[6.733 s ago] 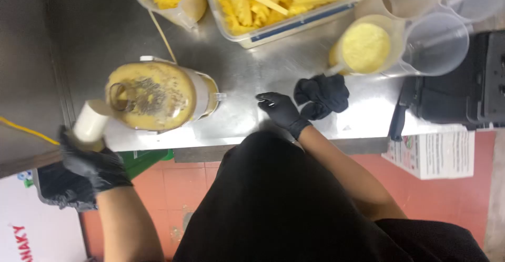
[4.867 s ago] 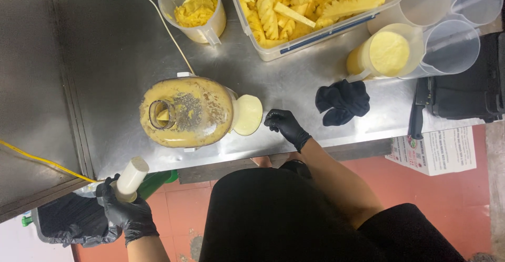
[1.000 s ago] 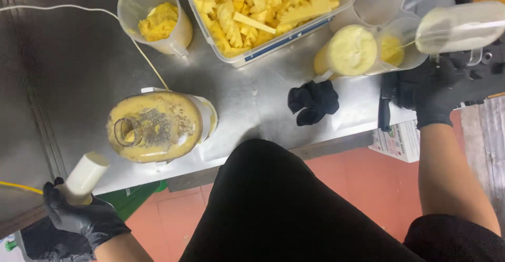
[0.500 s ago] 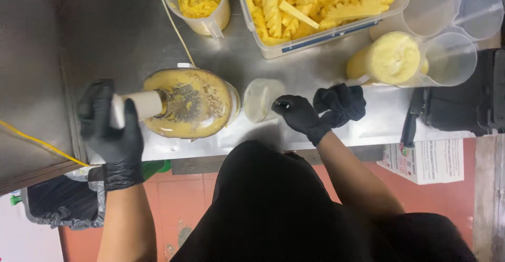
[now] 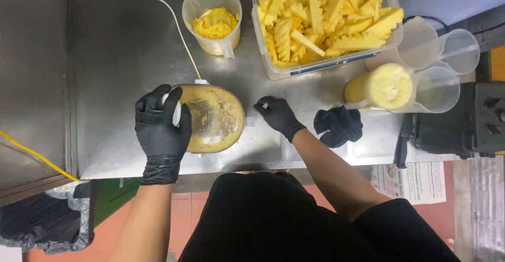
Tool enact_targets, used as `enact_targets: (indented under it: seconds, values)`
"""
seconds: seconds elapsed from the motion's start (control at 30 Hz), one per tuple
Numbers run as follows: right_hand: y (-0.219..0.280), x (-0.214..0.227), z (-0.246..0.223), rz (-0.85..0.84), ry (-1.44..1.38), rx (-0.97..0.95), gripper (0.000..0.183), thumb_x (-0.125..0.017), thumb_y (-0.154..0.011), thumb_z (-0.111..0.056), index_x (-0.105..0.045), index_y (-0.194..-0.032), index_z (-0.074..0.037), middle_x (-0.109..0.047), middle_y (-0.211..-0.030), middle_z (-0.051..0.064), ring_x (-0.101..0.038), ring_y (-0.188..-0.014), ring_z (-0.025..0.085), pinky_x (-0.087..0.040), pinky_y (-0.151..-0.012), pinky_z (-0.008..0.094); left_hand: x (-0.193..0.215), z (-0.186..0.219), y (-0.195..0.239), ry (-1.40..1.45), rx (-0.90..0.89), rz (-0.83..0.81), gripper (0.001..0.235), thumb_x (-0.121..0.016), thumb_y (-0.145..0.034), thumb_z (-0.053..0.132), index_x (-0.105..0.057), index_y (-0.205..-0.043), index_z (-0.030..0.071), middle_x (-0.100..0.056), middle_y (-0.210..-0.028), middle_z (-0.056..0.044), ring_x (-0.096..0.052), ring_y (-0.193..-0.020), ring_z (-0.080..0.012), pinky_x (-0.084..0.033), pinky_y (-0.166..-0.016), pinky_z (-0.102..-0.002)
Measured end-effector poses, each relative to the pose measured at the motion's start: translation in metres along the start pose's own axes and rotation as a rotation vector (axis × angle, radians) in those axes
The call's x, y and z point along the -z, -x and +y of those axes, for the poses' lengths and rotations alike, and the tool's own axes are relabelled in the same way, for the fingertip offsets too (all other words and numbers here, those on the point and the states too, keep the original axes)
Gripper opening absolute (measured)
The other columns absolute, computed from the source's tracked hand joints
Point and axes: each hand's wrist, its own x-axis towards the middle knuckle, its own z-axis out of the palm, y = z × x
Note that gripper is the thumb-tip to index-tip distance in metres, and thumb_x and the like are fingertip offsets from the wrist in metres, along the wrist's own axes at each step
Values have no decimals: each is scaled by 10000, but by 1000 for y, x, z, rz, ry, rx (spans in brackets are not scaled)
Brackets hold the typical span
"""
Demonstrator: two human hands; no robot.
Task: Use a juicer machine to extract juice from pineapple slices and pour the juice into containers.
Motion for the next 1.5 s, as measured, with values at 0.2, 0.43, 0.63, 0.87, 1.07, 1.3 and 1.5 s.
enact_targets:
  seconds: [0.2, 0.43, 0.63, 0.87, 1.07, 1.3, 1.5]
  values:
    - [-38, 120, -30, 785, 760, 548, 250, -758, -904, -149, -692, -1128, -57, -701, -1105, 171, -648, -1043, 379, -544, -935, 470, -22, -11, 21, 56, 91, 3, 316, -746, -889, 127, -734, -1205, 143, -671, -1308, -80, -604, -1166, -327, -537, -970, -424]
    - [-96, 148, -16, 577, 1060, 288, 315, -751, -869, -277, -676, -1085, -60, -677, -1049, 160, -630, -1018, 390, -532, -799, 501, -49, -26, 37, 57, 96, -23, 331, -752, -854, 151, -727, -1184, 145, -662, -1309, -87, -595, -1197, -335, -503, -1016, -463]
    - [-32, 96, -108, 768, 440, 435, 261, -796, -939, -143, -656, -1125, -23, -715, -978, 134, -699, -850, 294, -567, -742, 397, -55, -32, 42, 71, 58, -25, 371, -762, -853, 135, -716, -1221, 116, -648, -1326, -107, -596, -1203, -347, -502, -1026, -467]
    - [20, -77, -151, 404, -918, 285, 360, -734, -855, 47, -667, -1200, -32, -748, -984, 39, -695, -715, 93, -574, -617, 251, 32, -6, 6, 294, 82, 172, 388, -766, -857, 20, -746, -1238, 85, -667, -1286, -122, -625, -1228, -323, -534, -1045, -416]
    - [27, -139, -179, 619, 63, 581, 362, -860, -847, -222, -671, -1071, -10, -719, -887, 141, -720, -746, 227, -586, -705, 348, 53, -37, 26, 235, 134, 233, 356, -802, -946, -6, -726, -1289, 53, -657, -1368, -136, -611, -1273, -295, -504, -1086, -399]
    - [32, -117, -170, 491, 278, 537, 454, -846, -802, -366, -718, -1114, -61, -744, -1000, 161, -724, -881, 324, -578, -788, 417, 35, -46, 32, 445, 132, 301, 346, -737, -1027, -69, -700, -1349, 53, -585, -1404, -151, -601, -1304, -258, -518, -1140, -352]
    - [-30, 39, -74, 712, 166, 119, 301, -798, -884, -251, -723, -1117, -77, -771, -928, 103, -759, -836, 246, -593, -743, 352, 26, -5, 8, 311, 95, 224, 397, -778, -903, -6, -734, -1288, 81, -659, -1316, -122, -609, -1263, -297, -530, -1082, -424]
